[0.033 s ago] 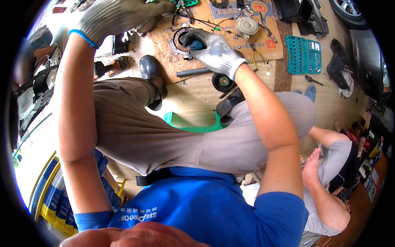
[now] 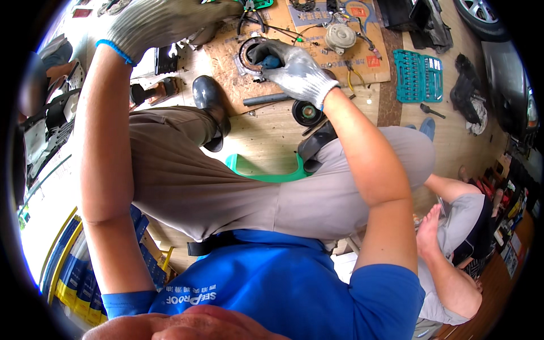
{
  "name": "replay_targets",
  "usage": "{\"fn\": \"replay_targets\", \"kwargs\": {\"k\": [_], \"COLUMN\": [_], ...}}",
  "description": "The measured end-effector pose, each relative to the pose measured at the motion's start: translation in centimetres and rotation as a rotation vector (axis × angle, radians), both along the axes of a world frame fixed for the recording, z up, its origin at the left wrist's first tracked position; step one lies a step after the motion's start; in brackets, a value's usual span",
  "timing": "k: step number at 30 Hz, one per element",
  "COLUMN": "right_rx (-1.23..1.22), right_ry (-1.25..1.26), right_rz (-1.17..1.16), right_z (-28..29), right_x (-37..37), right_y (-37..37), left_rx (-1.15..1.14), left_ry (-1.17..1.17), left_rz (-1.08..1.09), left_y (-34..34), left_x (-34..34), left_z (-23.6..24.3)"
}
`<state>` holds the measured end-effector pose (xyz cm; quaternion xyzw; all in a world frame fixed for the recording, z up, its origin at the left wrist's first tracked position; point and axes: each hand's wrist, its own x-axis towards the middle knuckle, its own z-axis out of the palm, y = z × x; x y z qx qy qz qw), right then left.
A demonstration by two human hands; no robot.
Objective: The person disassembles and reassembles various components of a car alternator on the floor, using a screwdriver to remove screws and handling the internal rotors and casings by hand.
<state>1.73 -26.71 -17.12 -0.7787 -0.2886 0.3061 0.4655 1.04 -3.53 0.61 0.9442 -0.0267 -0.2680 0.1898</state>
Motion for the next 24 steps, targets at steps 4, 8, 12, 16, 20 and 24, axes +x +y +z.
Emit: {"fn": "replay_targets", "kwargs": {"k": [4, 8, 12, 16, 20, 24], "right_rx": [-0.004, 0.010, -0.022, -0.027, -0.028, -0.007], "right_ry": [-0.017, -0.038, -0.091, -0.143, -0.153, -0.104], "right_rz": [0.015, 0.015, 0.031, -0.113, -0.132, -0.113], "right_z": [-0.2, -0.2, 0.2, 0.7, 0.5, 0.4], "right_x": [-0.1, -0.9, -1.1, -0.1, 0.2, 0.0], "right_y": [0.2, 0.6, 0.7, 0.3, 0.9, 1.7], "left_rx": [0.039, 0.025, 0.101, 0.176, 0.192, 0.140], "left_ry": [0.049, -0.028, -0.159, -0.243, -0.232, -0.211], "left_rz": [0.018, 0.007, -0.044, -0.089, -0.102, -0.064], "left_y": [0.1, 0.7, 0.8, 0.9, 1.1, 1.0], "left_x": [0.1, -0.5, -0.9, -0.7, -0.4, -0.8], "left_z": [-0.1, 0.2, 0.1, -0.7, -1.2, -1.2]}}
